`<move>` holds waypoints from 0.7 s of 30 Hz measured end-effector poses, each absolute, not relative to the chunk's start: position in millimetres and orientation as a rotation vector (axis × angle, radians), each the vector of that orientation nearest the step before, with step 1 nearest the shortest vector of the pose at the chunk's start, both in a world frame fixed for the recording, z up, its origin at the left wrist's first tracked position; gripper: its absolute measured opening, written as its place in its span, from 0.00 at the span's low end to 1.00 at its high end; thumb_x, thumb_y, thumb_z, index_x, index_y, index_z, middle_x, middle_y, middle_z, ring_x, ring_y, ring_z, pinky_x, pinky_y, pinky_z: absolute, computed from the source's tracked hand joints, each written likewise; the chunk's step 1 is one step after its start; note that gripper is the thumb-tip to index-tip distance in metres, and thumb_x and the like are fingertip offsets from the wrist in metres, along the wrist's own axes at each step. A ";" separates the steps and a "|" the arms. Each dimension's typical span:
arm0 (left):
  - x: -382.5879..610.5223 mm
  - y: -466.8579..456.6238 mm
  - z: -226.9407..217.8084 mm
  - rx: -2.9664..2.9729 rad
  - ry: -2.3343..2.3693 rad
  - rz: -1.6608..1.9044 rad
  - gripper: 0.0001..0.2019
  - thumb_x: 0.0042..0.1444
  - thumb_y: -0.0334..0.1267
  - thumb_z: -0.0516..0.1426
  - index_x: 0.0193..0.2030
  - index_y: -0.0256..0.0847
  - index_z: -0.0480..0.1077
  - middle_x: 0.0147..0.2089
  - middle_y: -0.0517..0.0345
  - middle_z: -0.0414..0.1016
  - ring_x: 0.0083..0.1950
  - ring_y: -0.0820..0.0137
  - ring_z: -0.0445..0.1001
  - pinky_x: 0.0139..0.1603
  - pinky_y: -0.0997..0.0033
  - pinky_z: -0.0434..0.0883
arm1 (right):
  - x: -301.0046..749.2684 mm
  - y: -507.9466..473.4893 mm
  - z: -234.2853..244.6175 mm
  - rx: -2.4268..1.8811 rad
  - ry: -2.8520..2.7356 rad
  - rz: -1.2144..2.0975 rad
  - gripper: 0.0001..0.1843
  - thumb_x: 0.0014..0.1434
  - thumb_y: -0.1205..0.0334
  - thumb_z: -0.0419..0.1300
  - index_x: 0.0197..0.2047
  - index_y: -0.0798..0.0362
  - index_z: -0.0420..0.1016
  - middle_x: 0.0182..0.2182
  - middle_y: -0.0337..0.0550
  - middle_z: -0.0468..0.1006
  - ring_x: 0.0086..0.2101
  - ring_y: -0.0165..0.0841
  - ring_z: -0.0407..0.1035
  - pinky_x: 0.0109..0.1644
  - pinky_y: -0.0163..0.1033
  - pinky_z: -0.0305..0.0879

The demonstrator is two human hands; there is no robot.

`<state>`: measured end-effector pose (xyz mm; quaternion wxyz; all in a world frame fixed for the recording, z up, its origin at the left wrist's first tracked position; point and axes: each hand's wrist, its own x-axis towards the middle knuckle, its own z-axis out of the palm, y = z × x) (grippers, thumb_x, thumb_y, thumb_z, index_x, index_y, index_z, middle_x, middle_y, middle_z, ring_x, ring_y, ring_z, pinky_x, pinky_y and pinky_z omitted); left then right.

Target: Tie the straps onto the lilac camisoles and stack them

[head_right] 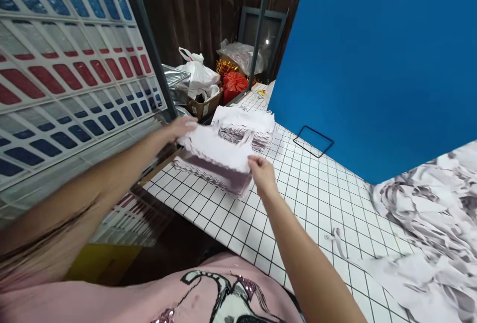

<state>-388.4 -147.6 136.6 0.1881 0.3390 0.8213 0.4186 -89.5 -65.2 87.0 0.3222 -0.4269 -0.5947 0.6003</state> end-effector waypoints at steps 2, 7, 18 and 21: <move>-391.5 -165.1 96.3 0.974 2.354 1.104 0.20 0.53 0.33 0.63 0.54 0.33 0.75 0.51 0.45 0.79 0.50 0.58 0.77 0.49 0.66 0.73 | -86.6 -83.6 57.4 -1.151 -1.614 1.614 0.16 0.49 0.58 0.61 0.40 0.57 0.76 0.31 0.42 0.77 0.26 0.28 0.67 0.31 0.35 0.68; -403.0 -180.0 58.0 1.077 2.439 1.012 0.21 0.58 0.38 0.57 0.58 0.38 0.72 0.59 0.51 0.75 0.57 0.63 0.73 0.57 0.72 0.68 | -76.1 -92.0 47.8 -1.179 -1.736 1.534 0.19 0.52 0.53 0.61 0.43 0.56 0.75 0.32 0.42 0.76 0.28 0.30 0.67 0.32 0.36 0.66; -337.9 -173.2 73.2 1.875 2.734 0.553 0.28 0.64 0.46 0.49 0.71 0.47 0.53 0.72 0.50 0.56 0.72 0.52 0.53 0.68 0.49 0.54 | -70.6 -113.9 48.6 -1.297 -2.334 0.809 0.15 0.62 0.56 0.55 0.49 0.47 0.76 0.41 0.47 0.75 0.44 0.44 0.69 0.46 0.52 0.64; -309.9 -152.3 55.8 2.162 2.417 0.556 0.30 0.65 0.53 0.45 0.71 0.70 0.36 0.77 0.75 0.36 0.76 0.57 0.39 0.71 0.42 0.48 | -46.7 -110.4 51.2 -1.340 -2.334 0.675 0.16 0.60 0.48 0.60 0.52 0.38 0.75 0.48 0.41 0.73 0.49 0.41 0.66 0.50 0.49 0.64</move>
